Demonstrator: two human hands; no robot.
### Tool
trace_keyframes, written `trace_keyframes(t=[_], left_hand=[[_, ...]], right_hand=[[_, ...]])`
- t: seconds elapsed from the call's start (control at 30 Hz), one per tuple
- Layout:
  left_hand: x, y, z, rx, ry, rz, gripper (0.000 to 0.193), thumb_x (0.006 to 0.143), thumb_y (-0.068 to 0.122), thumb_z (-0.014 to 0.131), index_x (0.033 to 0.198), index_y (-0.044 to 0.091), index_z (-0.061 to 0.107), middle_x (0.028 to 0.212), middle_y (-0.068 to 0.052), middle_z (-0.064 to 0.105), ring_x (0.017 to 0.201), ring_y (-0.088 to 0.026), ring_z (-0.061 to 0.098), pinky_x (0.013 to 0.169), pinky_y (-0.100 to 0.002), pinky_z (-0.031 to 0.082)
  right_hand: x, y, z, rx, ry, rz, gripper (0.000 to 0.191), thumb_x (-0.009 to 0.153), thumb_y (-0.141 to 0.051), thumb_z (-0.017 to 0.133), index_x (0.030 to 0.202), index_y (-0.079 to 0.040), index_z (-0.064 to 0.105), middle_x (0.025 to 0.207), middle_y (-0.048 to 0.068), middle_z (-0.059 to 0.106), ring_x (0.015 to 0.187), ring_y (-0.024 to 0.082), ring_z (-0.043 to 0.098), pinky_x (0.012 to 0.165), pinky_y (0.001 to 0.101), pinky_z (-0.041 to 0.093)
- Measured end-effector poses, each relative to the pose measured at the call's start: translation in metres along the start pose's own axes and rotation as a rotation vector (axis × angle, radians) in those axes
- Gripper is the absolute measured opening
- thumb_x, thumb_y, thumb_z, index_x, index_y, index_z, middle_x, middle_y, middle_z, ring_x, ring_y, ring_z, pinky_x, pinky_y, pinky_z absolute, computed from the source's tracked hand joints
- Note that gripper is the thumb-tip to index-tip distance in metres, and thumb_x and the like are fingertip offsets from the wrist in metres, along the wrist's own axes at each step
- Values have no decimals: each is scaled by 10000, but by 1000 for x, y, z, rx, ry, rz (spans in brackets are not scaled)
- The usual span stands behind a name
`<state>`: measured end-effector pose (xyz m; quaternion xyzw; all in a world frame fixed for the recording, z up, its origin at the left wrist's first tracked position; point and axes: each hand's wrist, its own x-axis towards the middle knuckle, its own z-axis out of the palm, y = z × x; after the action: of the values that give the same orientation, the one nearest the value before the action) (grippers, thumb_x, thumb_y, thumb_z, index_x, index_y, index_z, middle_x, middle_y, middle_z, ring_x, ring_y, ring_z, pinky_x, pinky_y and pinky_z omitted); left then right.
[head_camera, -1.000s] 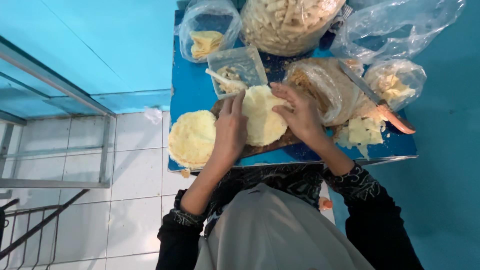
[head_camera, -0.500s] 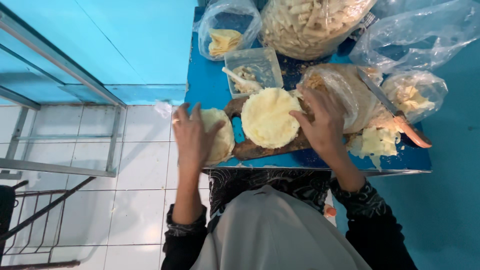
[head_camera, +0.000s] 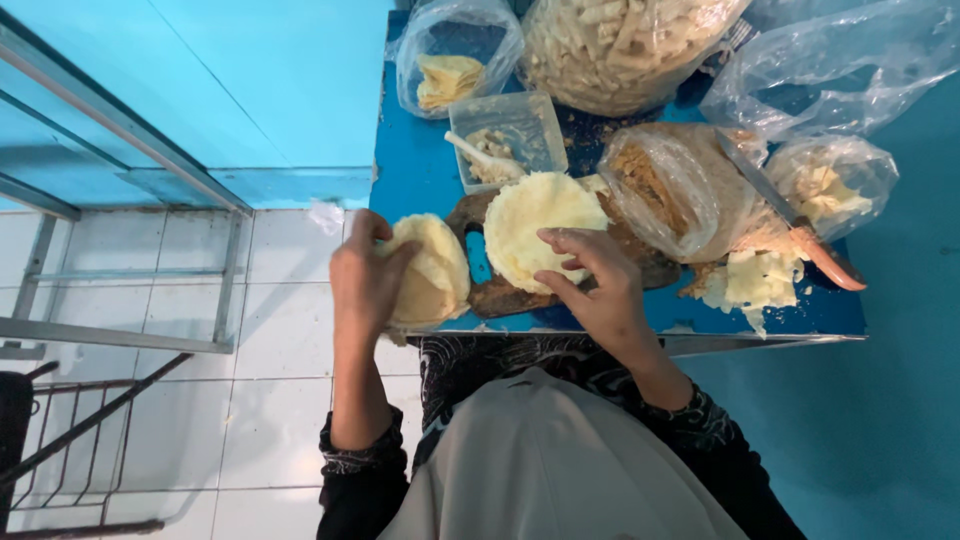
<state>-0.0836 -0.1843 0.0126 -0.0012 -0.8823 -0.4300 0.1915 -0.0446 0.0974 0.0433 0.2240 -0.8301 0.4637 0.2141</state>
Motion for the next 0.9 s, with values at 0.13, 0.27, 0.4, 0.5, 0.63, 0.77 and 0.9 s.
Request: trace_keyframes(t=[0.13,0.27,0.4,0.5,0.63,0.77,0.9], left_hand=[[-15,16,-15,-579,71,2,355,888,-1,857,997,50,523,921,-73,636,844,-138,617,759,-249,529],[-38,46,-10,-904,147,-34,395,876,-27,845,1044,63,499,984,-63,680,897,-105,659,767,-232,537],[-53,73,11,-1332,129,-154,485,859,69,860,1166,93,486,1056,-106,705,950,-167,690,827,-295,580],[-58,73,15,-1633,-73,-244,712,763,284,895,1310,67,495,1217,-95,687,1107,-206,700,947,-370,595],[-59,52,15,-1925,-607,-579,1069,721,721,748,1407,-49,469,1352,-193,652,1196,-310,695,1024,-446,567],[-65,37,30,-1597,-588,-519,592,990,308,705,1414,-66,527,1315,-192,660,1140,-277,682,954,-407,563],[-67,39,43,-1558,-531,-589,441,1033,213,635,1368,-67,573,1227,-164,714,1036,-244,718,867,-381,583]], right_hand=[[-6,-3,8,155,-77,105,448,903,-78,837,1328,-103,699,1283,67,712,1113,174,720,859,305,652],[-9,-12,20,324,-89,-89,790,824,-144,871,1496,-78,460,1507,126,499,1346,246,569,1046,363,561],[-5,-13,36,457,-74,-6,810,830,-146,867,1516,-70,443,1462,106,502,1279,224,591,1004,362,566],[0,-7,32,439,-19,25,534,940,-86,789,1440,-94,601,1375,83,621,1170,199,659,938,312,580],[12,-4,7,124,-140,-117,459,859,-33,774,1297,-160,724,1256,65,676,1124,207,720,934,303,596],[26,-16,-3,-73,-125,-313,413,851,-50,815,1206,-255,771,1301,105,626,1113,250,669,931,334,570],[26,-26,3,-187,132,-387,415,808,-69,789,1196,-191,707,1347,191,524,1233,333,581,1008,392,533]])
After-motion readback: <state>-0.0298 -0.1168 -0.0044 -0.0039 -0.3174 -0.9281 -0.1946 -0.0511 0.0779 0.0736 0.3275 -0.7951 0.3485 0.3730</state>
